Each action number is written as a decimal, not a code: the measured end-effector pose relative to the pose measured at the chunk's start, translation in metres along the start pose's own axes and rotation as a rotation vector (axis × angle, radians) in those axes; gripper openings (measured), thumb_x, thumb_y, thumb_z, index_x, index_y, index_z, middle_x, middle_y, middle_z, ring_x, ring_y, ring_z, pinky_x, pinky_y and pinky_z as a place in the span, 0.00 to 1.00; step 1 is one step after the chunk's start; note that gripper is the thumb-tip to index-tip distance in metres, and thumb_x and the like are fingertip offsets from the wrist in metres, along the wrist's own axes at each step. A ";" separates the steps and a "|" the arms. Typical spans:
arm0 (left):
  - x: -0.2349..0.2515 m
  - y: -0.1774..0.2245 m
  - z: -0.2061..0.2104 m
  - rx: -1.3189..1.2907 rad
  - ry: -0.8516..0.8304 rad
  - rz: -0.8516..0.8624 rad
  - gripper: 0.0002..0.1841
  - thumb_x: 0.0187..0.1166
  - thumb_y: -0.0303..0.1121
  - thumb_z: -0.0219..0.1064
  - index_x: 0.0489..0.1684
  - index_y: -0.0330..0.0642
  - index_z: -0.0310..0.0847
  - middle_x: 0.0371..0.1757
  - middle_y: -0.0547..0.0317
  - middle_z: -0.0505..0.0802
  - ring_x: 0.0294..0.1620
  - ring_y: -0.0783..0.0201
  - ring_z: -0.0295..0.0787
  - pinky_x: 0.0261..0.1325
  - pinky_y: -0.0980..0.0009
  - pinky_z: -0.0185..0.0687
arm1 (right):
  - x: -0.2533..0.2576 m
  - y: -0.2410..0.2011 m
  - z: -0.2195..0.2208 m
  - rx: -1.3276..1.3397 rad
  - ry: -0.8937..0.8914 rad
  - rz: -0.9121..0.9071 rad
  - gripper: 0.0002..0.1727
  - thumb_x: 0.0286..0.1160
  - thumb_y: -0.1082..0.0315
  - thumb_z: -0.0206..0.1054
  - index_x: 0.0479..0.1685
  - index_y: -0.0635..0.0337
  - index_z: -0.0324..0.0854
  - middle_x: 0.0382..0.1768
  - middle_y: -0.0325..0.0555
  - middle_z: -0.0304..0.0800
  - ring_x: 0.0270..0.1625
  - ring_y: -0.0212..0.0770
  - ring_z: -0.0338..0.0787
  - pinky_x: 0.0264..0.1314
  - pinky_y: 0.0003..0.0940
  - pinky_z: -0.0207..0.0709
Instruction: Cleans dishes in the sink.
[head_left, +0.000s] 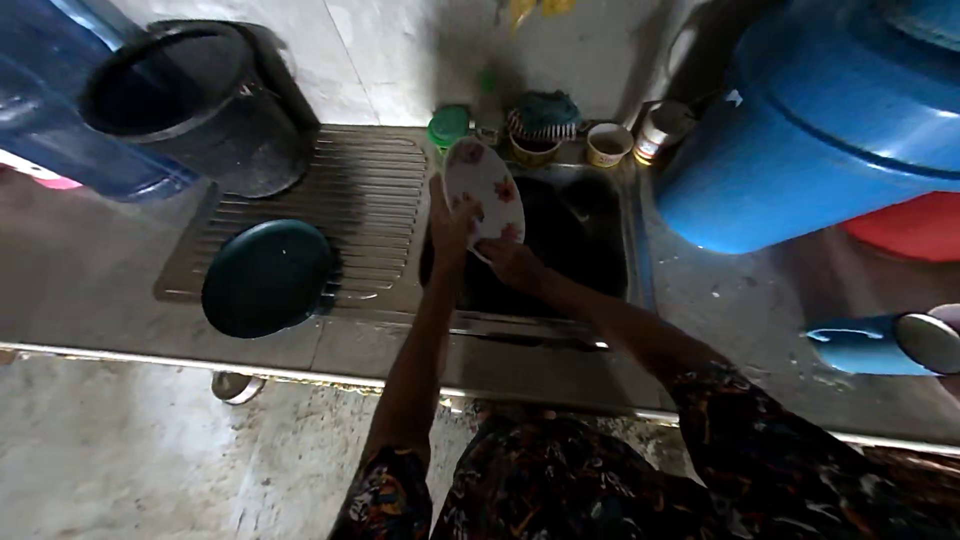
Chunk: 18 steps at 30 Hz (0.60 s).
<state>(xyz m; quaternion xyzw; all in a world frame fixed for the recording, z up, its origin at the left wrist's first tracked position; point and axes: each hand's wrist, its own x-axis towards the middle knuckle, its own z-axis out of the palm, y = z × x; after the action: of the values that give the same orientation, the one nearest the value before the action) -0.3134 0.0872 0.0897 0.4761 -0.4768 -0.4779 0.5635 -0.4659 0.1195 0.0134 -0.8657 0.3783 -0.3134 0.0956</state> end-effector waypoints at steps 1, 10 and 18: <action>-0.007 -0.003 0.009 0.061 0.077 0.066 0.42 0.79 0.33 0.65 0.94 0.41 0.44 0.78 0.39 0.78 0.66 0.56 0.85 0.65 0.59 0.85 | 0.004 -0.013 0.002 0.043 0.024 0.047 0.16 0.75 0.81 0.64 0.59 0.73 0.87 0.64 0.64 0.90 0.63 0.63 0.91 0.67 0.56 0.84; -0.008 0.037 -0.033 0.076 -0.127 -0.107 0.30 0.76 0.22 0.59 0.83 0.40 0.72 0.70 0.50 0.87 0.60 0.64 0.89 0.61 0.63 0.87 | -0.019 0.039 0.011 -0.177 -0.207 -0.210 0.26 0.81 0.75 0.63 0.79 0.66 0.75 0.85 0.56 0.72 0.88 0.60 0.67 0.89 0.54 0.62; 0.015 0.058 -0.023 0.288 -0.340 -0.363 0.24 0.82 0.28 0.58 0.79 0.44 0.73 0.63 0.53 0.88 0.54 0.66 0.85 0.55 0.65 0.84 | 0.101 0.072 -0.096 -0.264 -0.374 -0.645 0.26 0.78 0.81 0.63 0.77 0.58 0.79 0.81 0.53 0.78 0.85 0.54 0.72 0.92 0.46 0.57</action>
<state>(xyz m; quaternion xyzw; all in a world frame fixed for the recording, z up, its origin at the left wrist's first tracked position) -0.2842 0.0798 0.1465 0.5417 -0.5344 -0.5714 0.3073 -0.5152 0.0037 0.1071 -0.9872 0.1000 -0.1129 -0.0527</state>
